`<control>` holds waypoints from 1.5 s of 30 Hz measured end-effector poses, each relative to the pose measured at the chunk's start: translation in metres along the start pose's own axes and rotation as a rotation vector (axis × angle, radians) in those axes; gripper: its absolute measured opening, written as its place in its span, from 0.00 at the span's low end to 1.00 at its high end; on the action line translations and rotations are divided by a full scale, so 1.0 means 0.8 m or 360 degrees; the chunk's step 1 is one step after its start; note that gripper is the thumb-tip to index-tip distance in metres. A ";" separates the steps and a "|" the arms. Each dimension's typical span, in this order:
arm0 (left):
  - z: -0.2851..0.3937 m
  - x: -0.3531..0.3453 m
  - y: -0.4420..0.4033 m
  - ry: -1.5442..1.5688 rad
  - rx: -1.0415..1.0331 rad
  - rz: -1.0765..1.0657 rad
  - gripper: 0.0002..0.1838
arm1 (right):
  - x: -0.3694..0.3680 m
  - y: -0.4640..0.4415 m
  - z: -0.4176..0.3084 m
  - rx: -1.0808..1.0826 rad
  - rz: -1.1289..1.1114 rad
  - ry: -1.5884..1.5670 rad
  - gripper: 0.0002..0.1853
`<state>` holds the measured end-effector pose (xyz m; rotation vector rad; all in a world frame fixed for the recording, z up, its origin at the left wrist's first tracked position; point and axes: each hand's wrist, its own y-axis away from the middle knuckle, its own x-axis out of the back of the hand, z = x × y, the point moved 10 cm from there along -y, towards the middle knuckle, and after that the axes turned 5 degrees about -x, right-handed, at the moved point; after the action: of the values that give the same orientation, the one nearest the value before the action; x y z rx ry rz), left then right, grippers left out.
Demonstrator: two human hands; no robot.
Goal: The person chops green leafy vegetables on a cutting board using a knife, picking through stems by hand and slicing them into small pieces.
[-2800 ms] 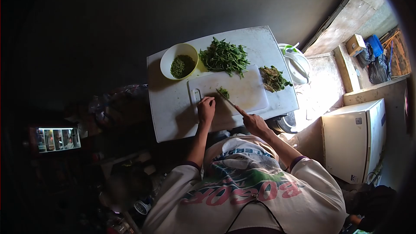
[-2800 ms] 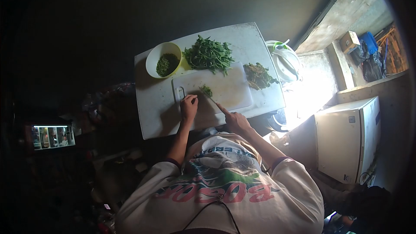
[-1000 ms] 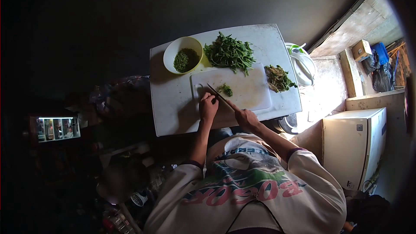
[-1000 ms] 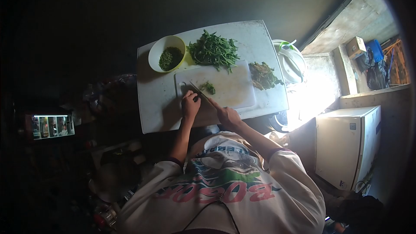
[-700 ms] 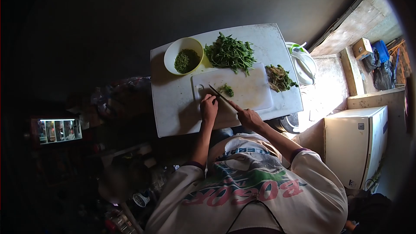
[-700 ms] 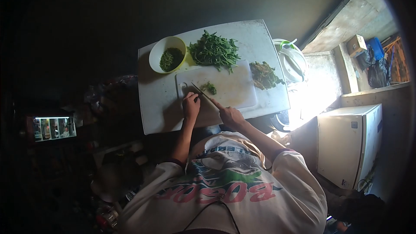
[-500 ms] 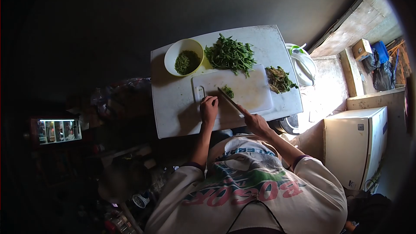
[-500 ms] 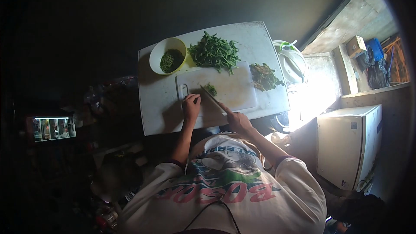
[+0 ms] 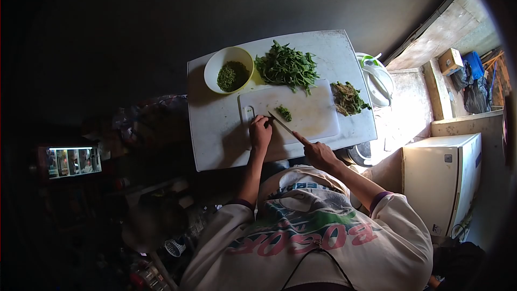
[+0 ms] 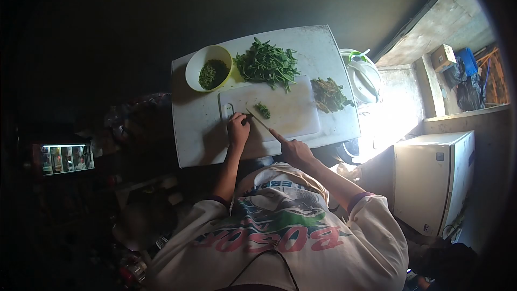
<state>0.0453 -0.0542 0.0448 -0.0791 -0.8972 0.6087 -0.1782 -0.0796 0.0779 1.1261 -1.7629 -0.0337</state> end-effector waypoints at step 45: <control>-0.005 0.003 0.007 0.0079 -0.0007 0.0060 0.11 | -0.005 -0.062 -0.029 0.0258 0.0216 -0.0086 0.42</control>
<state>0.0467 -0.0475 0.0422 -0.1146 -0.8507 0.6371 -0.1280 -0.0944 0.0621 1.1264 -1.9138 0.1650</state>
